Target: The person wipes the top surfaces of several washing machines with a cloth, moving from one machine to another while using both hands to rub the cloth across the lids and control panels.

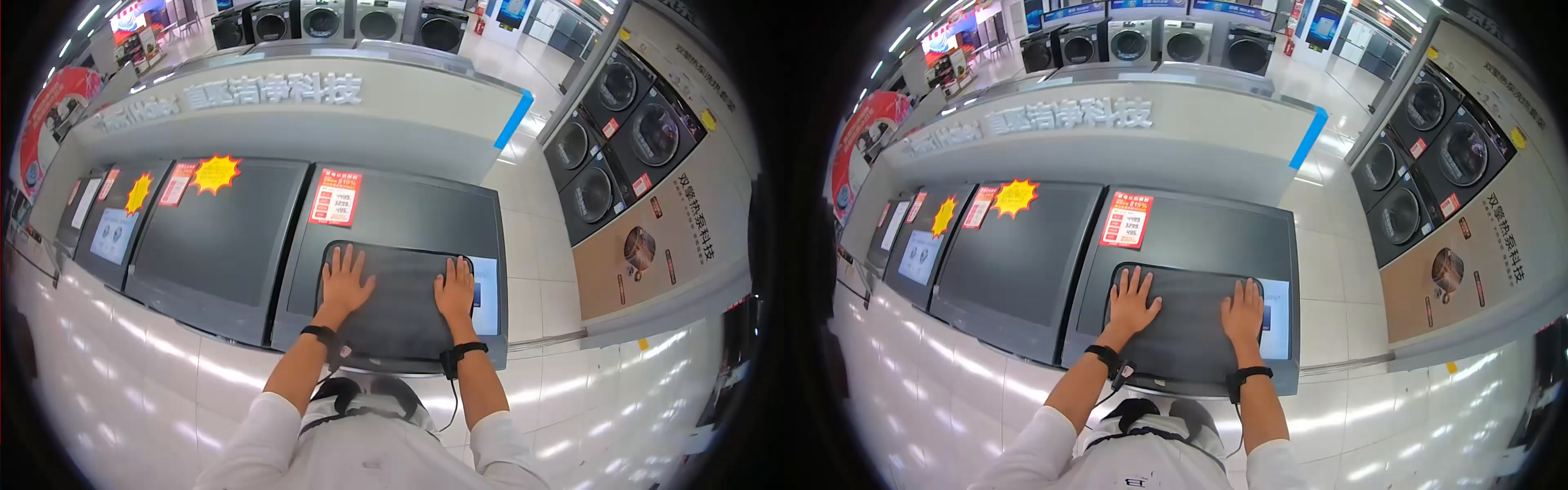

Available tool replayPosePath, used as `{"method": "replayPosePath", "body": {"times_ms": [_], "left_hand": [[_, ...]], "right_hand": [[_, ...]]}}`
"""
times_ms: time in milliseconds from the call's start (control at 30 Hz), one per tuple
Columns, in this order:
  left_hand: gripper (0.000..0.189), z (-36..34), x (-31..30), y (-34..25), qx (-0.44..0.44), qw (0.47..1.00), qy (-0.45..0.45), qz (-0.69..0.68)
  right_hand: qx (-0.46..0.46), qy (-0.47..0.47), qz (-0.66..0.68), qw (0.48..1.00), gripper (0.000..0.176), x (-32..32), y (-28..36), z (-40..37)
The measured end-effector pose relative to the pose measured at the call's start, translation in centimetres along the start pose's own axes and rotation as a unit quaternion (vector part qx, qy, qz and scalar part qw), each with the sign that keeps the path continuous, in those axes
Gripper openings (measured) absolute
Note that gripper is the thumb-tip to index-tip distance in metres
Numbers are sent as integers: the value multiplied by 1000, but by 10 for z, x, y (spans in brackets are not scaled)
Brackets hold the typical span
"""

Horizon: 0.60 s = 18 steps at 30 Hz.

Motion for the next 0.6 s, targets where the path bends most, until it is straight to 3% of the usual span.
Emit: {"method": "replayPosePath", "body": {"times_ms": [333,600], "left_hand": [[71,-92,-30,68,-38,999,-6,12],[66,-145,-36,80,-39,998,-56,2]], "right_hand": [[-102,33,9,994,58,4,82,-67],[-175,57,22,983,55,-6,117,-102]]}}
Point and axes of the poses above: each hand's wrist, its own z-axis towards the middle knuckle, its own x-axis out of the palm, y = z × x, the point moved 7 cm from there along z, towards the middle knuckle, and after that the axes turned 1 degree about y, right-handed, at the moved point
